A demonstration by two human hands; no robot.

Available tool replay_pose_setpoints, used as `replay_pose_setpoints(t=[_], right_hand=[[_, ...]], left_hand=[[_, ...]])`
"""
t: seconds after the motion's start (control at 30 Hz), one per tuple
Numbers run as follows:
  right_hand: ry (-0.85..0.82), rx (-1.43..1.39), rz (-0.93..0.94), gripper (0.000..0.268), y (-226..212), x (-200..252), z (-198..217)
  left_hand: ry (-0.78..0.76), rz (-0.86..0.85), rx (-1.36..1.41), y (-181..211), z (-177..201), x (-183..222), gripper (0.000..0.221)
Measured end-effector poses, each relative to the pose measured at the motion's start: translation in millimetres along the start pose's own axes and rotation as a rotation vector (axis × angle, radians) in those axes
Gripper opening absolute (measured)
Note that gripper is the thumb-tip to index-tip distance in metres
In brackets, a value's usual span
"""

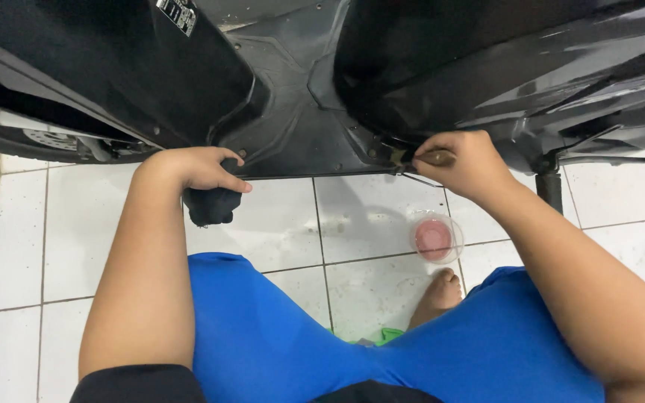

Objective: The person sits on the floor and uses a brush to scrub the lower side panel of a black scooter. They repeatedly dip the brush into a small container of pink liquid on the floor to apply the cleaning solution to the scooter's bodywork.

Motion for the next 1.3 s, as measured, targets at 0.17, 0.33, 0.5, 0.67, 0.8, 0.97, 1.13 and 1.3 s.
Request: replay_pose_setpoints(t=[0.17, 0.33, 0.5, 0.67, 0.8, 0.97, 1.13, 1.3], right_hand=[[0.031, -0.127, 0.080, 0.018, -10.0, -12.3, -23.2], [0.033, -0.109, 0.073, 0.024, -3.5, -28.2, -23.9], [-0.046, -0.138, -0.014, 0.025, -12.9, -33.7, -37.4], [-0.058, -0.020, 0.001, 0.025, -9.4, -42.8, -34.3], [-0.125, -0.075, -0.039, 0.025, -29.7, -38.2, -31.2], [-0.078, -0.025, 0.063, 0.021, -22.5, -50.3, -38.6], [-0.134, -0.073, 0.021, 0.024, -39.5, -40.5, -31.5], [-0.066, -0.093, 0.087, 0.023, -24.6, -51.8, -44.4]], left_hand=[[0.028, -0.007, -0.036, -1.5, 0.5, -10.1, 0.086], [0.013, 0.008, 0.016, 1.3, 0.1, -12.4, 0.086], [0.007, 0.019, 0.033, -4.5, -9.5, -28.4, 0.088], [-0.001, 0.022, 0.047, 6.5, -1.9, -16.8, 0.081], [0.002, 0.024, 0.042, 2.5, -5.8, -20.6, 0.078], [-0.004, 0.025, 0.025, 0.2, -5.1, -21.9, 0.081], [-0.031, 0.067, 0.021, 5.6, 1.1, 6.1, 0.082], [-0.065, 0.115, -0.024, 3.7, 6.7, 20.9, 0.083]])
Point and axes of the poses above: each hand's wrist, its own x-axis away from the middle knuckle, its own z-axis out of the back of the hand, y = z × x, the point moved 7 cm from there along -x, towards the middle knuckle, and after that the axes turned 13 degrees about y, right-handed, at the moved point
